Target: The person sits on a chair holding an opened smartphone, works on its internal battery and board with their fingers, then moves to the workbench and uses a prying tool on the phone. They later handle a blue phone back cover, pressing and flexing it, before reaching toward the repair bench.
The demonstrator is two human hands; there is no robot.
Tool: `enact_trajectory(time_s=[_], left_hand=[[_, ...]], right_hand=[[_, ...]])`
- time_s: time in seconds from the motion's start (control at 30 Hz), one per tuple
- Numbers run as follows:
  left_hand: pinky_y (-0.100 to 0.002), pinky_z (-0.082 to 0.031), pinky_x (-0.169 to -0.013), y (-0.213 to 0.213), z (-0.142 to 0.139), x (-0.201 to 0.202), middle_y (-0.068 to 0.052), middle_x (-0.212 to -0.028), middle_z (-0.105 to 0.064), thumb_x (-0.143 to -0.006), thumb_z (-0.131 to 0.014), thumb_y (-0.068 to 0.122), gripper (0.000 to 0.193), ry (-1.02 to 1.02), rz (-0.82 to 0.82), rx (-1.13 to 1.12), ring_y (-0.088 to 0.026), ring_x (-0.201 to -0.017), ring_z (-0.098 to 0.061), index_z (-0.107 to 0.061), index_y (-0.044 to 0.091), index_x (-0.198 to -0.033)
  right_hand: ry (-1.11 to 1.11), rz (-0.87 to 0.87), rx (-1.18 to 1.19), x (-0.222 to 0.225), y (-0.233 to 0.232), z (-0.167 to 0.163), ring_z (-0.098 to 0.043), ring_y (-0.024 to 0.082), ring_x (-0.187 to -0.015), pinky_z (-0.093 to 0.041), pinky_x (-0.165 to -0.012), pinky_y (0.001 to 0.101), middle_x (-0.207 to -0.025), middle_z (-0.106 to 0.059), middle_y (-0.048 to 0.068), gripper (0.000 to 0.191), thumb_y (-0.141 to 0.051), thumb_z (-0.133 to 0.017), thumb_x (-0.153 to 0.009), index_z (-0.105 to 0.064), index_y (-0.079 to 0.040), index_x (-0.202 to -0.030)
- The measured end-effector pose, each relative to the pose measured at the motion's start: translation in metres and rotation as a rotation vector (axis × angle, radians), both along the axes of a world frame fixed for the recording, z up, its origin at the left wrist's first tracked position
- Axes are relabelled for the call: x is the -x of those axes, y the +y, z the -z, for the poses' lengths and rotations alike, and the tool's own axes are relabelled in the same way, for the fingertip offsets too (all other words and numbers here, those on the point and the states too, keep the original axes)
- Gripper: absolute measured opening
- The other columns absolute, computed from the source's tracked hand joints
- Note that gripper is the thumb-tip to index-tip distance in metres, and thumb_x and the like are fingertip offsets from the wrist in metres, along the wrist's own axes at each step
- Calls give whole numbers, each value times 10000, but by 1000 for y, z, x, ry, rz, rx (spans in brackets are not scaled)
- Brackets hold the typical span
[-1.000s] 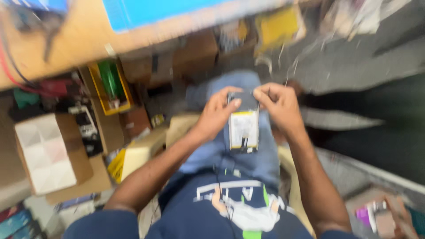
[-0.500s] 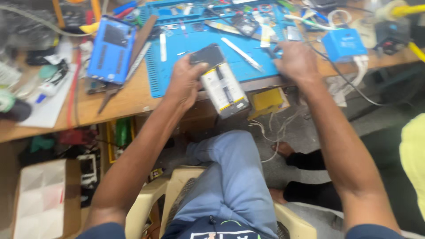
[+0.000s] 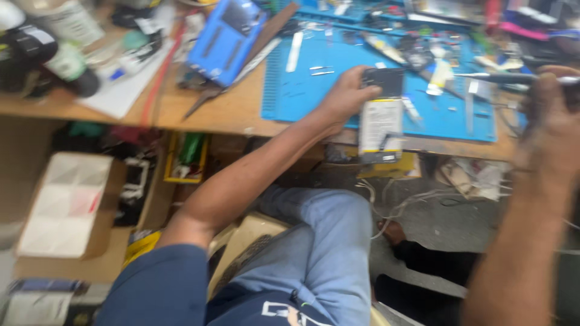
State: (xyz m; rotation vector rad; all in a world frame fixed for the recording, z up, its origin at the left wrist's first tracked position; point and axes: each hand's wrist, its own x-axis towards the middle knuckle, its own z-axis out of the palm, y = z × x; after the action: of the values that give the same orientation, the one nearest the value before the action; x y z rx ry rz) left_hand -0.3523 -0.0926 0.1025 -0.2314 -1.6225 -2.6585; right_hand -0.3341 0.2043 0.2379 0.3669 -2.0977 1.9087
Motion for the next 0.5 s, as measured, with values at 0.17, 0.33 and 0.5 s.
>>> enact_trajectory(time_s=[0.17,0.33,0.5], left_hand=[[-341,-571,-838,-5,-5,-14,-108,-1079,-670,-898,-606,-35,397,-3,55,3,-179,-961,-676,-529,-28,-1287],[-330,-570,-855,-10,-15,-20,-88,-1098,-666,-863,-556,-60,431,-26,133,-72,-159,-978,-676,-526,-6,-1289],[-381,-612,-886,-16,-17,-20,-78,-1111,-658,-947,-501,102,352,-145,213,-200,-174,-970,-689,-545,33,-1290]], right_hand=[[-86,-82,457,1,-53,11,-764,337,-969,-670,-771,406,-1194,-742,227,378,-292,-662,-1087,-433,-73,-1293],[-156,-197,509,-9,-98,16,-779,323,-1063,-683,-865,391,-1285,-687,258,654,-65,-673,-1076,-245,-89,-1569],[133,-172,32,-37,-127,11,-763,267,-1109,-686,-954,352,-1284,-679,214,885,19,-663,-1052,43,-177,-1548]])
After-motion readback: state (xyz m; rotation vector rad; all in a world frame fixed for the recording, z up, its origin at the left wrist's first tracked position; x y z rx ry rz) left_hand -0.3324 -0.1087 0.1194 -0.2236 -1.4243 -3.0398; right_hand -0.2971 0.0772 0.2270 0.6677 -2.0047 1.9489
